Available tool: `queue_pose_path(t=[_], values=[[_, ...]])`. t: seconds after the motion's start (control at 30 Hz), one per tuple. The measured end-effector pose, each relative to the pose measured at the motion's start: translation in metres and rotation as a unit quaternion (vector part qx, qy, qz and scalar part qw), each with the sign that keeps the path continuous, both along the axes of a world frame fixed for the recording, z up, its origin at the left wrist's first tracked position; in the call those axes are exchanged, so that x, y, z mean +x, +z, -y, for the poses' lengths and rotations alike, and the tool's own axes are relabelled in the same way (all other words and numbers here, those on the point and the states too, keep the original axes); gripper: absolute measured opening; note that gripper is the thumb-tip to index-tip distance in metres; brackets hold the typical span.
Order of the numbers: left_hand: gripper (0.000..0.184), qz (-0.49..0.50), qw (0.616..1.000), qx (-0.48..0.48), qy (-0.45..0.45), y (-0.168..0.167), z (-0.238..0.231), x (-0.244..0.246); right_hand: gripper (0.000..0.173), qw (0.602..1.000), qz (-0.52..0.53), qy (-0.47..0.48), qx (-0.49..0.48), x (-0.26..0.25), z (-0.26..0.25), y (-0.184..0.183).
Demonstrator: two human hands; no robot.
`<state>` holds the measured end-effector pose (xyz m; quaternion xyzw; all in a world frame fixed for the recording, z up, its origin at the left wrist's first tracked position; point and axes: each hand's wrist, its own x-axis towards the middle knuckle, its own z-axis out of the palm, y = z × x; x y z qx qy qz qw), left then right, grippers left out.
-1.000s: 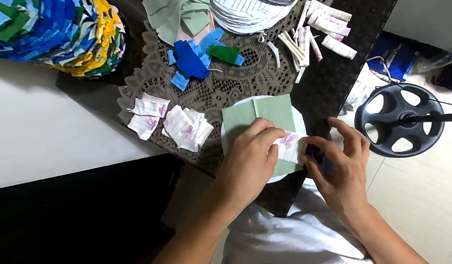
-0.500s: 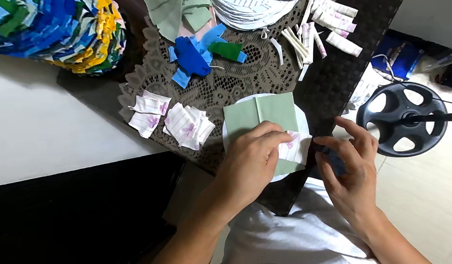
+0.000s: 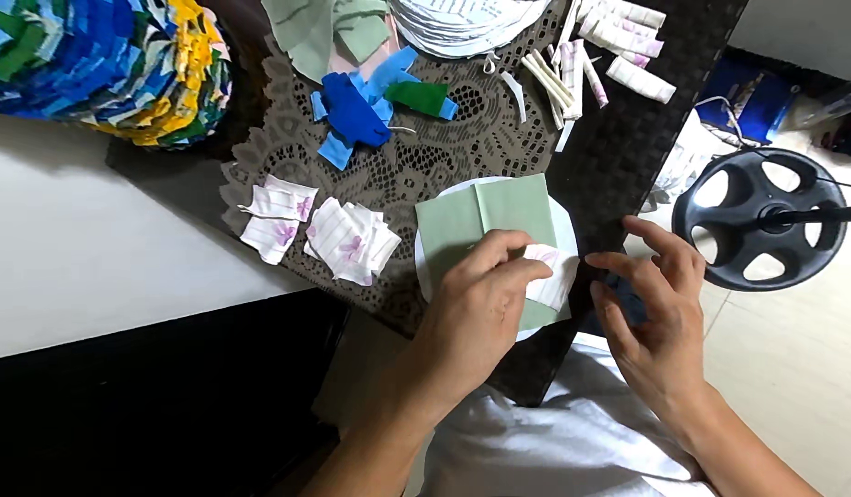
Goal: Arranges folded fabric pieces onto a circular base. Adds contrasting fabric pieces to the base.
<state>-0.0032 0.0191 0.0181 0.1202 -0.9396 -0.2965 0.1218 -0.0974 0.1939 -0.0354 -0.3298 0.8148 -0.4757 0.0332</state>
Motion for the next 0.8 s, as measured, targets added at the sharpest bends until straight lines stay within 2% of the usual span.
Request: queue_pose_path(t=[0.13, 0.3, 0.37, 0.57, 0.67, 0.73, 0.8], values=[[0.02, 0.014, 0.999, -0.014, 0.029, -0.001, -0.007, 0.0, 0.019, 1.0, -0.003, 0.0, -0.008, 0.0, 0.001, 0.0], [0.013, -0.031, 0.999, -0.027, 0.012, -0.007, -0.013, -0.001, 0.019, 1.0, -0.001, 0.003, -0.008, -0.003, 0.0, 0.001], [0.014, -0.048, 0.999, -0.002, 0.009, -0.009, -0.015, 0.0, 0.019, 1.0, 0.002, 0.006, -0.012, -0.003, -0.001, 0.0], [0.021, -0.089, 0.984, 0.152, 0.012, -0.009, -0.025, 0.007, 0.016, 0.998, 0.004, 0.019, -0.052, -0.001, -0.007, -0.005], [0.02, -0.098, 0.977, 0.189, 0.006, -0.006, -0.031, 0.008, 0.015, 0.997, 0.002, 0.015, -0.077, 0.0, -0.009, -0.006], [0.021, -0.089, 0.981, 0.174, 0.013, -0.008, -0.033, 0.007, 0.016, 0.996, 0.005, 0.009, -0.086, 0.001, -0.01, -0.006], [0.025, -0.066, 0.99, 0.118, 0.032, -0.011, -0.034, 0.005, 0.015, 0.996, 0.009, 0.006, -0.088, 0.001, -0.01, -0.006]])
